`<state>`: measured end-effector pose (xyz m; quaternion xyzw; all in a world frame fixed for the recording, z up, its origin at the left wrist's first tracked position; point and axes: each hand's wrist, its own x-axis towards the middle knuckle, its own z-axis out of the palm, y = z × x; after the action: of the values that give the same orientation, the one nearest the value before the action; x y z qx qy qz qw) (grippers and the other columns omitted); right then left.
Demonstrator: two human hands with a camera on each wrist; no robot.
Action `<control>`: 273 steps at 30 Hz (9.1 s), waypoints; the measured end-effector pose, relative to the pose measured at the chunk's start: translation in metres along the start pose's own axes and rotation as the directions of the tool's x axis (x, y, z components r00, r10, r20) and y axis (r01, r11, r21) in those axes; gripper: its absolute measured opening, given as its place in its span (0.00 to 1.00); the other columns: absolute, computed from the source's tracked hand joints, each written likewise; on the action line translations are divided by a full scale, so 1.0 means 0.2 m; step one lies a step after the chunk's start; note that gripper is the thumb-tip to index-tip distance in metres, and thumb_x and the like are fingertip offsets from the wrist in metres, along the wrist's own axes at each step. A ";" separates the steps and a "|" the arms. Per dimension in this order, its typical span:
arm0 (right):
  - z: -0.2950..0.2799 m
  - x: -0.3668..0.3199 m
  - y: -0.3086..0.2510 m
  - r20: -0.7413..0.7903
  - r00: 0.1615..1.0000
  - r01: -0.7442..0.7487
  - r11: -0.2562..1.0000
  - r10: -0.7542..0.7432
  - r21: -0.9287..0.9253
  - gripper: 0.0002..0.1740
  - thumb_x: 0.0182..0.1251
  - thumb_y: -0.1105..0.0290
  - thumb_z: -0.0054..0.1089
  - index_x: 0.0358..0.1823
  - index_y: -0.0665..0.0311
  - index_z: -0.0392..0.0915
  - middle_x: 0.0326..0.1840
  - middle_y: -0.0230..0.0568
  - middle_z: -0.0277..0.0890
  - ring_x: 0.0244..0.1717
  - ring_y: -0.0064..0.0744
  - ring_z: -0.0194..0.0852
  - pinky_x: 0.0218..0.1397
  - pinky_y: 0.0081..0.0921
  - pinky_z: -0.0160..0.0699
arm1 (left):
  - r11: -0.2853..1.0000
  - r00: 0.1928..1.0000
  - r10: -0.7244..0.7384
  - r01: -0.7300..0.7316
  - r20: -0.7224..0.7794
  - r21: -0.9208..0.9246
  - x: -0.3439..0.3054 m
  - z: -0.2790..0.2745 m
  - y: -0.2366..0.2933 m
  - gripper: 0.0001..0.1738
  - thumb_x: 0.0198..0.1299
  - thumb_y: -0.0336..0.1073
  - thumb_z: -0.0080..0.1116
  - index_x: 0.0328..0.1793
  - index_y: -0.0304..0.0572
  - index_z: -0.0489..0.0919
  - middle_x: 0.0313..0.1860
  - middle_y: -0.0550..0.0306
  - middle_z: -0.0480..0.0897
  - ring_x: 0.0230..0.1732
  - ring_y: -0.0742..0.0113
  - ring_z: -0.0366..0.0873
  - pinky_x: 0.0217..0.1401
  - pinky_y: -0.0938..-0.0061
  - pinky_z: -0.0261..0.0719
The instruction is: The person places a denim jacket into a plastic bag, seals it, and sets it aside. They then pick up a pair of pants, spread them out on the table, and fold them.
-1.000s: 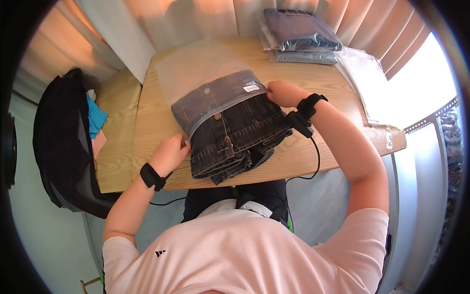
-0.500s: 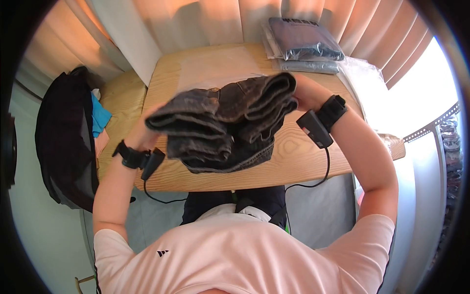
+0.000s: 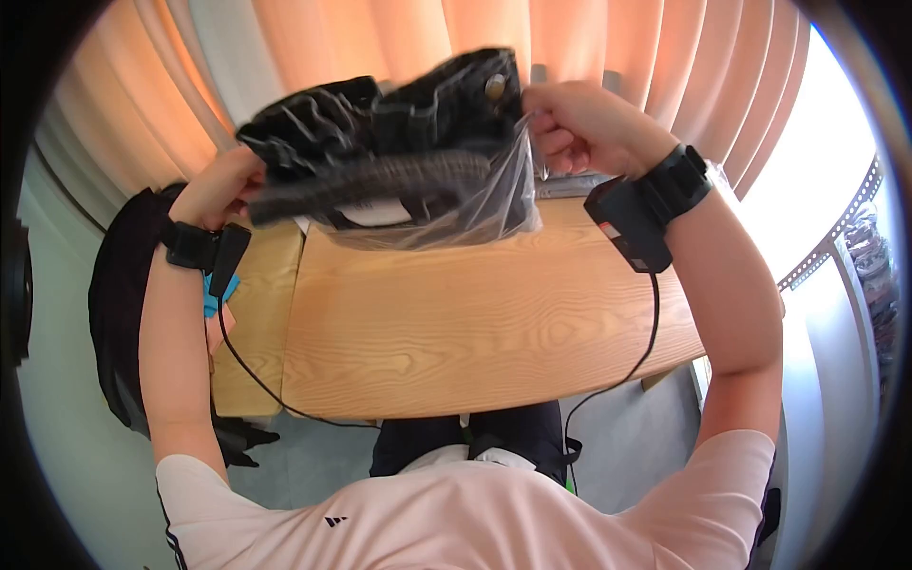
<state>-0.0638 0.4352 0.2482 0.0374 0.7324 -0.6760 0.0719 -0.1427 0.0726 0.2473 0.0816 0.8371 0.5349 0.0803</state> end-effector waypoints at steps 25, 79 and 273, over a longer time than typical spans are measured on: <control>0.08 -0.12 -0.14 -0.084 0.909 0.311 0.798 -0.409 -0.517 0.21 0.62 0.66 0.48 0.13 0.55 0.52 0.12 0.24 0.46 0.13 0.18 0.43 0.17 0.22 0.44 | 0.863 0.947 0.235 -0.307 0.217 0.402 0.02 -0.13 0.24 0.15 0.48 0.33 0.48 0.12 0.47 0.59 0.10 0.67 0.57 0.10 0.76 0.55 0.12 0.76 0.56; -0.38 -0.13 0.88 0.184 0.681 -0.262 0.470 0.709 -0.843 0.18 0.61 0.59 0.49 0.27 0.64 0.83 0.29 0.36 0.83 0.28 0.22 0.79 0.33 0.18 0.72 | 0.817 0.819 0.482 -0.548 0.311 0.177 -0.15 0.28 -0.19 0.11 0.65 0.35 0.52 0.48 0.36 0.76 0.27 0.65 0.73 0.28 0.80 0.71 0.31 0.83 0.69; 0.11 0.15 0.37 -0.271 0.811 0.557 0.826 -0.518 0.086 0.19 0.73 0.60 0.51 0.31 0.70 0.77 0.29 0.37 0.78 0.32 0.26 0.76 0.40 0.21 0.74 | 0.808 0.895 0.446 -0.402 0.002 -0.432 0.18 0.27 -0.30 0.19 0.70 0.47 0.48 0.45 0.38 0.79 0.41 0.58 0.83 0.37 0.73 0.77 0.44 0.77 0.76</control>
<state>-0.0806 0.4175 0.1692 -0.0861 0.6589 -0.7162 -0.2134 -0.1692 0.1039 0.1695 0.2746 0.6571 0.7018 0.0176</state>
